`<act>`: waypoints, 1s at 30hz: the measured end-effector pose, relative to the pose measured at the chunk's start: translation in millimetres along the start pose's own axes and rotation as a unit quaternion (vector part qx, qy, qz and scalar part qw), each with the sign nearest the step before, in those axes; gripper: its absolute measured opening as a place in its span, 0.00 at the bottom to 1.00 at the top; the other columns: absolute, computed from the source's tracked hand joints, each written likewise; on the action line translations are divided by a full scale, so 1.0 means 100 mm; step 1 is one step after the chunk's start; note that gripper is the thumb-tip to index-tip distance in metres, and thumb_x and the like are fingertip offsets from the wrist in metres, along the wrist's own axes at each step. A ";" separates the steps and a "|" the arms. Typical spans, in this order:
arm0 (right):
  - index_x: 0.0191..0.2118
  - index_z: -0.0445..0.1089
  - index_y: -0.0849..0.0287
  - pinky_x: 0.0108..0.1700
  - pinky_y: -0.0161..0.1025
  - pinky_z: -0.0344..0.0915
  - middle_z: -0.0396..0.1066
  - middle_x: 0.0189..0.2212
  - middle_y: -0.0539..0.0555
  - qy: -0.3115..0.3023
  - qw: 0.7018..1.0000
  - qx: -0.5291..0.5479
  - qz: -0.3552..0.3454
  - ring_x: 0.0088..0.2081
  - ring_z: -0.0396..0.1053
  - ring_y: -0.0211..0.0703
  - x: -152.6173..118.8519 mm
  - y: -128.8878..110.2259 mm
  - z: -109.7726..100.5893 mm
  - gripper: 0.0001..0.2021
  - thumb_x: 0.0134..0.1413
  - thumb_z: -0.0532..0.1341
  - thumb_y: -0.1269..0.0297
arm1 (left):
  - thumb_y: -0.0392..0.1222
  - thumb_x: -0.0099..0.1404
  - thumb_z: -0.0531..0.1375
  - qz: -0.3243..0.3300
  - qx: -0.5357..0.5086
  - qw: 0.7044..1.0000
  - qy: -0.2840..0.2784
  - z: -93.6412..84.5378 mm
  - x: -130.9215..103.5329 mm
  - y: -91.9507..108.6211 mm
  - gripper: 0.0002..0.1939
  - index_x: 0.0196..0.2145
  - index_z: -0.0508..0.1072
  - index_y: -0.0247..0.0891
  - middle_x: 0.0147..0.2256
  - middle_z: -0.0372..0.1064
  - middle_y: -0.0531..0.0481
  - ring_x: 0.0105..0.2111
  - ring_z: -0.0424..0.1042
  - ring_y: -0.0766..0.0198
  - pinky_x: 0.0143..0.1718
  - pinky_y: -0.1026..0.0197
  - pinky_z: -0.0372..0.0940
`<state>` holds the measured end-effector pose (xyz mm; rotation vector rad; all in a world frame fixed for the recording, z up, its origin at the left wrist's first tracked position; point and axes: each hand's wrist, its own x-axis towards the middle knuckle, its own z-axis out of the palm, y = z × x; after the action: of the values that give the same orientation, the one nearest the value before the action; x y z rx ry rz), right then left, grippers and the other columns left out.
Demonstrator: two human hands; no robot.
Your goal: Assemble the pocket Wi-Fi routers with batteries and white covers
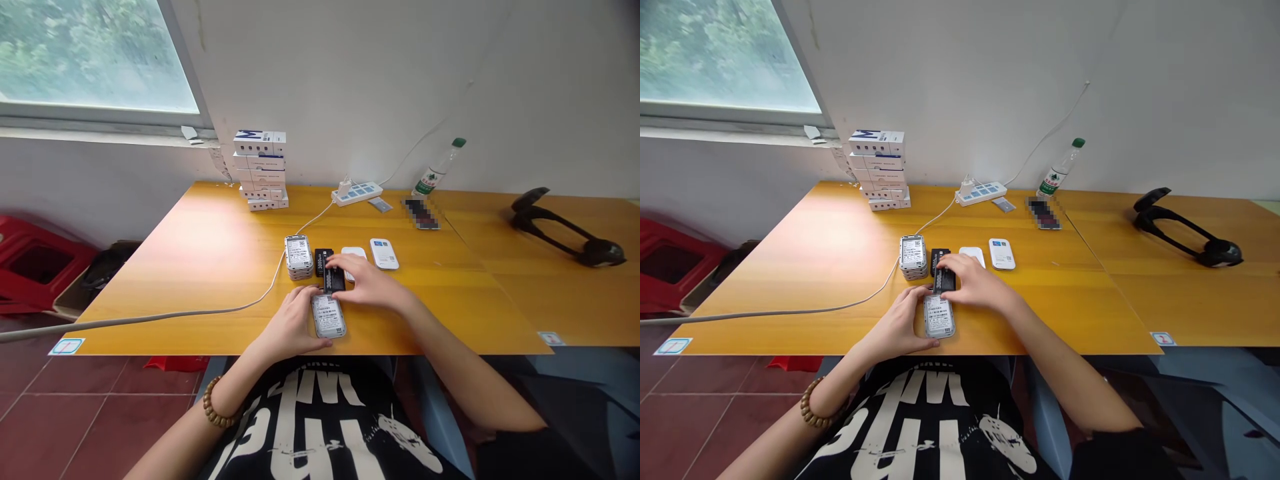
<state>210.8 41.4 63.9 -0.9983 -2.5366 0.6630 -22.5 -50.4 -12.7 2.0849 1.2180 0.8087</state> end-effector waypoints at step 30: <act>0.63 0.75 0.52 0.70 0.67 0.61 0.63 0.70 0.64 -0.006 1.000 -0.021 -0.007 0.72 0.59 0.62 -0.42 -0.09 0.56 0.18 0.71 0.61 0.65 | 0.46 0.52 0.76 0.007 0.038 0.999 -0.010 0.00 0.06 0.07 0.52 0.69 0.58 0.42 0.65 0.62 0.36 0.67 0.61 0.38 0.68 0.32 0.62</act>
<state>209.5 -10.7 16.3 -0.9913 -2.5749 0.6155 -16.6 -47.7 -6.7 2.1597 1.2421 0.7575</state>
